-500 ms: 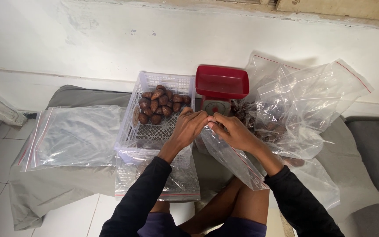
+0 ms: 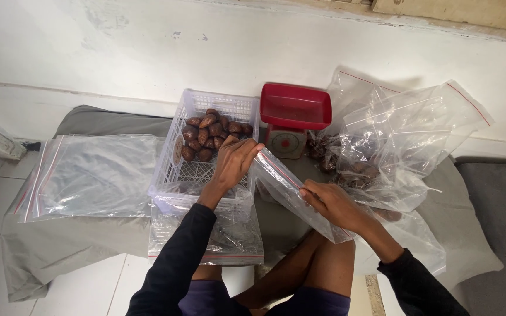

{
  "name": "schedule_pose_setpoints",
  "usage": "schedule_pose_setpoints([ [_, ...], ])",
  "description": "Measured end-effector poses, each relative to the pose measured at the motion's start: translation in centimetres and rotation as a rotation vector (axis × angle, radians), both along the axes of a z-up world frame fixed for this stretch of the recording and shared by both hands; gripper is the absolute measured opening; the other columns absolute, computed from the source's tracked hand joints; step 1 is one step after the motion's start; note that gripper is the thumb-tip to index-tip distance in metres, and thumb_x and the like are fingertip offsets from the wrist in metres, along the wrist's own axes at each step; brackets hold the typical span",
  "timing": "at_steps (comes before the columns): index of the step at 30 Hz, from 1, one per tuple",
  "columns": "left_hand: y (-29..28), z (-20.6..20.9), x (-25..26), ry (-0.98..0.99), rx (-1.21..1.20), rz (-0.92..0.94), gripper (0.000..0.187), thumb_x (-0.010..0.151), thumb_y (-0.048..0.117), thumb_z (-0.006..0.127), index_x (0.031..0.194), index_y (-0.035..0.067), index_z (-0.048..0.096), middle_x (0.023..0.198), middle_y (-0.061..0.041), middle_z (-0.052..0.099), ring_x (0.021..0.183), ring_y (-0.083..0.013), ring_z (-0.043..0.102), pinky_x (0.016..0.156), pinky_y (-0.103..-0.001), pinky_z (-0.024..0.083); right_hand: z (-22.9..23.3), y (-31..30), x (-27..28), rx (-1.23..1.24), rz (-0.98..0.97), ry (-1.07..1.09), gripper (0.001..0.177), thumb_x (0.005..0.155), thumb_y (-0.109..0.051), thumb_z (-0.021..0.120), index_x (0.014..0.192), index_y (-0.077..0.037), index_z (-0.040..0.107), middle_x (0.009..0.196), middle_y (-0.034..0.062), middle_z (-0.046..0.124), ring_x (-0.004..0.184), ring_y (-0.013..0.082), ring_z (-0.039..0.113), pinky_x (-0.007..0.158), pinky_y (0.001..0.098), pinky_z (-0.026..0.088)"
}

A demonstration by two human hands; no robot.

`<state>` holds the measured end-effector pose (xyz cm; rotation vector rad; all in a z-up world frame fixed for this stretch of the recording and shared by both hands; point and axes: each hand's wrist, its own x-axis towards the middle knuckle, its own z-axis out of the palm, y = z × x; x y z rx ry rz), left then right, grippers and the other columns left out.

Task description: Bagging salak fruits from a crate into zip-lock bags and sealing them.

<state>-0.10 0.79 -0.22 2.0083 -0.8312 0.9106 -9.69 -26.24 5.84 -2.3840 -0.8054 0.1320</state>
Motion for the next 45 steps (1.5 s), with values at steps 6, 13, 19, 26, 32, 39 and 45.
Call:
schedule_pose_setpoints([
  [6,-1.2,-0.6,-0.2,0.049,-0.029,-0.015,0.036,0.112,0.03,0.053,0.079,0.016,0.054,0.057,-0.007,0.052,0.055,-0.0268,0.062,0.073,-0.031,0.047,-0.3,-1.4,-0.4,-0.047,0.004,-0.008,0.03,0.107,-0.018,0.049,0.079,-0.01,0.055,0.06,0.0123,0.06,0.055,0.0265,0.061,0.052,0.0368,0.047],
  [13,-1.0,0.6,-1.3,0.047,-0.064,-0.022,0.031,0.11,0.027,0.057,0.081,0.014,0.055,0.061,-0.011,0.056,0.059,-0.0321,0.064,0.071,-0.035,0.046,3.6,1.6,1.1,-0.04,-0.027,-0.068,0.022,0.101,-0.028,0.063,0.091,-0.009,0.064,0.066,0.0114,0.067,0.058,0.0248,0.063,0.053,0.037,0.05],
  [19,-2.2,0.8,-1.7,-0.004,-0.026,-0.04,0.032,0.11,0.028,0.054,0.081,0.014,0.056,0.061,-0.01,0.057,0.06,-0.0296,0.066,0.073,-0.033,0.046,2.2,3.9,4.5,0.048,0.042,-0.148,0.019,0.106,-0.023,0.056,0.093,-0.009,0.062,0.063,0.0082,0.064,0.056,0.0232,0.062,0.049,0.035,0.047],
  [26,-2.3,0.5,-1.0,0.007,-0.01,-0.083,0.029,0.11,0.026,0.054,0.084,0.013,0.056,0.065,-0.012,0.058,0.063,-0.0342,0.065,0.073,-0.037,0.046,2.9,5.7,5.9,0.137,0.126,-0.165,0.026,0.108,-0.019,0.056,0.084,-0.008,0.058,0.056,0.0101,0.058,0.05,0.0184,0.059,0.046,0.0308,0.043],
  [32,-2.2,0.8,-1.0,0.015,-0.015,-0.101,0.031,0.11,0.027,0.053,0.083,0.013,0.054,0.065,-0.012,0.058,0.063,-0.0352,0.065,0.071,-0.037,0.047,3.8,6.0,5.3,0.195,0.155,-0.102,0.026,0.108,-0.016,0.052,0.087,-0.007,0.063,0.057,0.0104,0.063,0.05,0.0199,0.062,0.045,0.0317,0.045],
  [39,-2.7,1.4,-1.1,-0.008,0.016,-0.117,0.034,0.11,0.027,0.054,0.08,0.013,0.053,0.064,-0.01,0.058,0.061,-0.0339,0.065,0.072,-0.037,0.048,3.1,4.6,4.2,0.273,0.111,0.018,0.03,0.108,-0.018,0.05,0.083,-0.009,0.064,0.057,0.0088,0.066,0.052,0.0182,0.067,0.046,0.0277,0.049],
  [45,-3.1,2.5,-1.0,-0.085,0.05,-0.047,0.033,0.109,0.029,0.057,0.079,0.015,0.054,0.061,-0.006,0.057,0.057,-0.0263,0.064,0.076,-0.031,0.045,-2.1,1.8,5.7,0.286,0.075,0.032,0.032,0.111,-0.017,0.047,0.084,-0.007,0.061,0.057,0.0125,0.061,0.052,0.0184,0.063,0.047,0.0301,0.044],
])
